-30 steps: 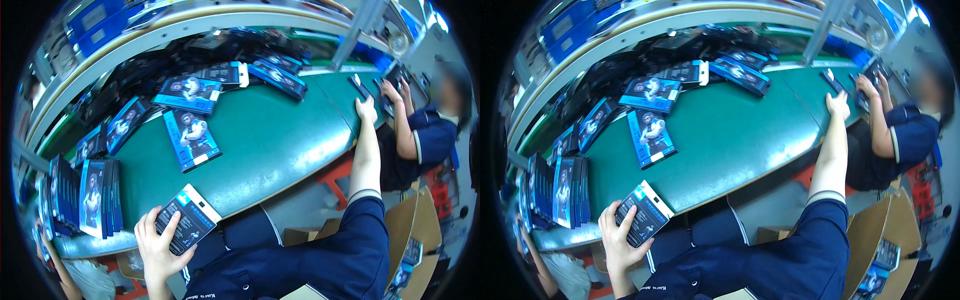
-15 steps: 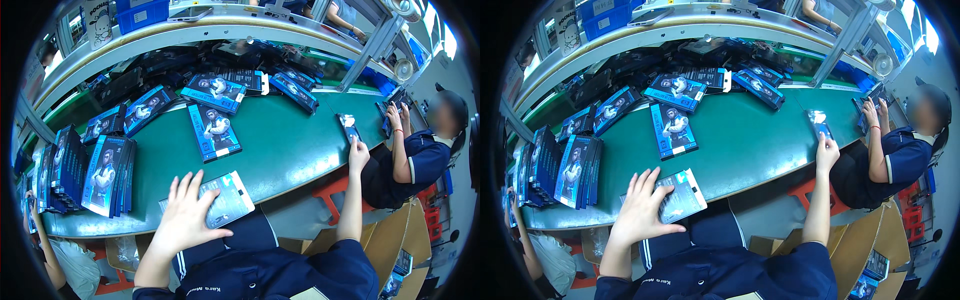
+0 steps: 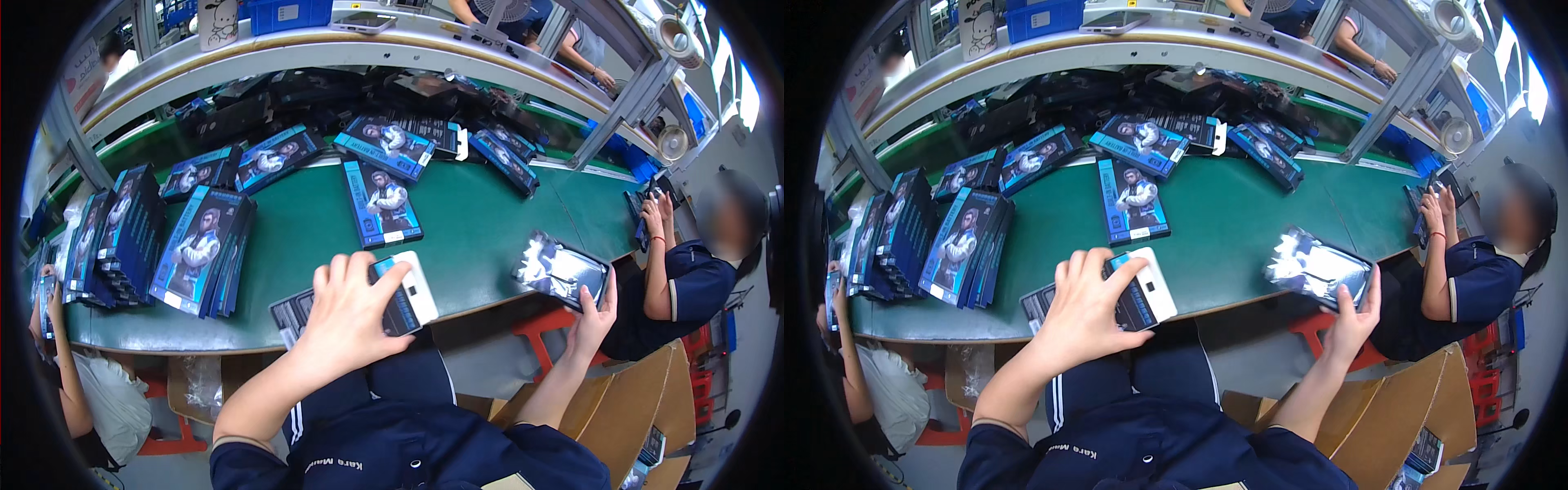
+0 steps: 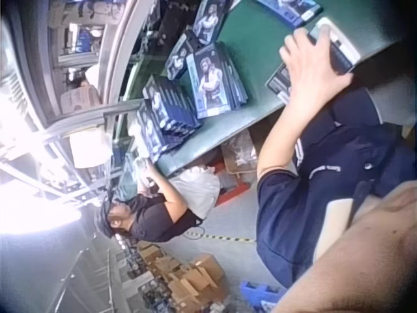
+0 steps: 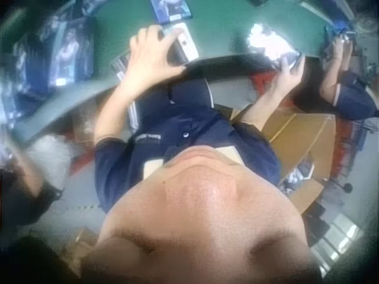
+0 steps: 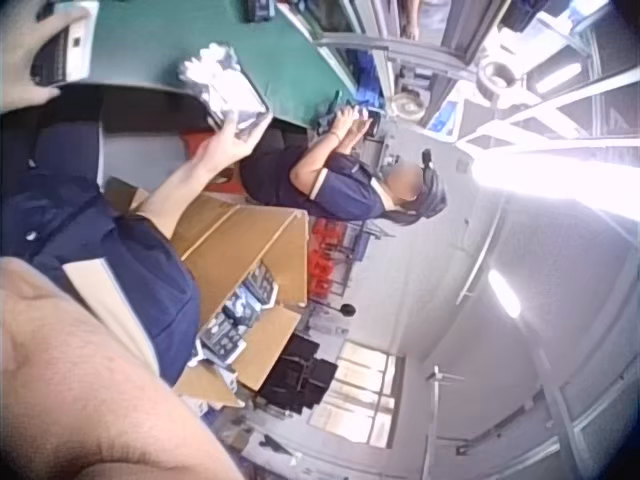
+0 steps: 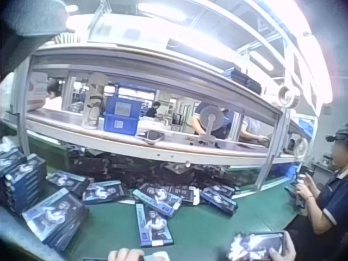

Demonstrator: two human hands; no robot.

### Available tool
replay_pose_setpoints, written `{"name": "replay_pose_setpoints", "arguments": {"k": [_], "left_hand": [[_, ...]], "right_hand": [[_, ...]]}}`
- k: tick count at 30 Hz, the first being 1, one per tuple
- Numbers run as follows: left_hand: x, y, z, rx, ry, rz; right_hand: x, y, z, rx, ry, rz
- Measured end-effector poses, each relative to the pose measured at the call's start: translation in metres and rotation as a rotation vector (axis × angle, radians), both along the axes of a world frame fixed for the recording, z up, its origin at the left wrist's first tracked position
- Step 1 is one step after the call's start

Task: The recorder is packaging electronic accessories, likely hair clippers or similar items, into their retail boxes along with plastic inserts.

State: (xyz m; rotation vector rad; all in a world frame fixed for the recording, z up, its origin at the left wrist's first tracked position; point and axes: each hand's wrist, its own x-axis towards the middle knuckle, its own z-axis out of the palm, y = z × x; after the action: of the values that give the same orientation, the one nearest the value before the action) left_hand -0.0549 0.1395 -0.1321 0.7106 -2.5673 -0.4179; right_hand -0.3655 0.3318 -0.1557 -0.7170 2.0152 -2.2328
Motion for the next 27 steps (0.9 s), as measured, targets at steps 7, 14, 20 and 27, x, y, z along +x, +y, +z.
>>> {"name": "replay_pose_setpoints", "arguments": {"k": [7, 14, 20, 27], "left_hand": [[-0.003, -0.001, 0.017, -0.081, 0.747, -0.183], [0.018, -0.006, 0.018, -0.08, 0.645, -0.291], [0.031, -0.006, 0.029, -0.204, 0.45, -0.187], [-0.009, -0.004, 0.013, -0.273, 0.692, 0.032]], "right_hand": [[0.094, -0.061, 0.042, -0.325, -0.316, 0.609], [0.125, -0.07, 0.054, -0.489, 0.126, 0.488], [0.103, -0.051, 0.085, -0.199, 0.294, 0.659], [0.147, -0.086, 0.109, 0.058, 1.001, 0.45]]}}
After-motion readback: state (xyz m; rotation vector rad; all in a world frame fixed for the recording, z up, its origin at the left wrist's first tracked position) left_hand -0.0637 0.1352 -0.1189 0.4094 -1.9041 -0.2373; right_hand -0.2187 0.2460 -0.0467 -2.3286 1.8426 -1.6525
